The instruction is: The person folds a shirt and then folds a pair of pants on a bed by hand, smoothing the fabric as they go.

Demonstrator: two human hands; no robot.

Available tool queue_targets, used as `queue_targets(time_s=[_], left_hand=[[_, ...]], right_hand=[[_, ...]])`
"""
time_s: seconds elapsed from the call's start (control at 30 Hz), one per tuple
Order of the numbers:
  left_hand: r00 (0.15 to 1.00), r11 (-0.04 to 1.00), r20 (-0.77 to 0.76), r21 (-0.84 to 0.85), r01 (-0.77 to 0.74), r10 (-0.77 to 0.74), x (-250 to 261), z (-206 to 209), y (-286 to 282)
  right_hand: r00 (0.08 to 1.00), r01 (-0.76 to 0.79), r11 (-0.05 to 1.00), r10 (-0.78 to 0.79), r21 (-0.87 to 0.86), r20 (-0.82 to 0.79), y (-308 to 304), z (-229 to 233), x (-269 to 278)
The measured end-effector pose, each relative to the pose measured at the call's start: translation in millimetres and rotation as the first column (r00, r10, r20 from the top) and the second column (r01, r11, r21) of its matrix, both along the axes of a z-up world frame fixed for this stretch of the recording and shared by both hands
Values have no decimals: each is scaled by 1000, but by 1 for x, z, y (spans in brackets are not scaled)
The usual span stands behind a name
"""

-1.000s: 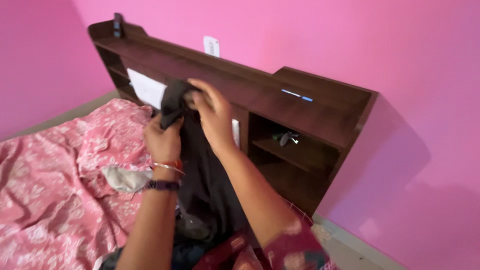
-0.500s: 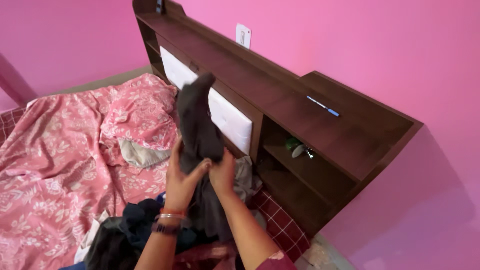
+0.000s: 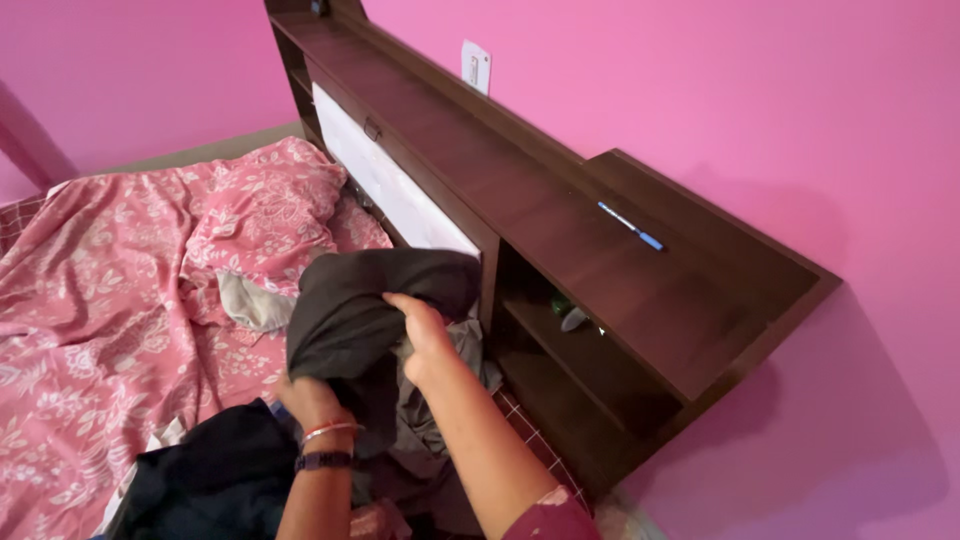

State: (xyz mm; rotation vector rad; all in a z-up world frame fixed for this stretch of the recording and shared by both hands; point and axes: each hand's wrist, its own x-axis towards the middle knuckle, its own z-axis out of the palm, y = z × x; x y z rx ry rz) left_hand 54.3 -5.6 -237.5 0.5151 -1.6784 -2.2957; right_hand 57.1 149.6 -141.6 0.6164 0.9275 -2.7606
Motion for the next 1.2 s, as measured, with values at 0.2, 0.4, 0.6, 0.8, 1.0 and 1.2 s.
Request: queue_targets(time_s=[0.2,0.4,0.6,0.8,1.0,1.2], left_hand=[[914,830,-388,465,307,-120,4,135,57],[644,897,-676,-57,439,-358,4,225,79],[637,623,-654,-709,-330,-407,37,220,72],[733,880,-487,-257,399,-474,23,149,48],[661,729,-531,111,675,-531,56,171,20],[703,689,-494,253,679,-512,96,184,-10]], right_hand=[[931,-363,920,352,-151,-96,-3,-12,35],[883,-189,916,1,-354,-469,21,34,-12],[802,-300,686,-194,-663,-565,23,68,-13],[769,-113,914,-167,-389,-617,9,50,12],[727,0,979,-139,-203,-672,-26,66,45],[702,-8,974,-154,-224,-696,-54,62,85]])
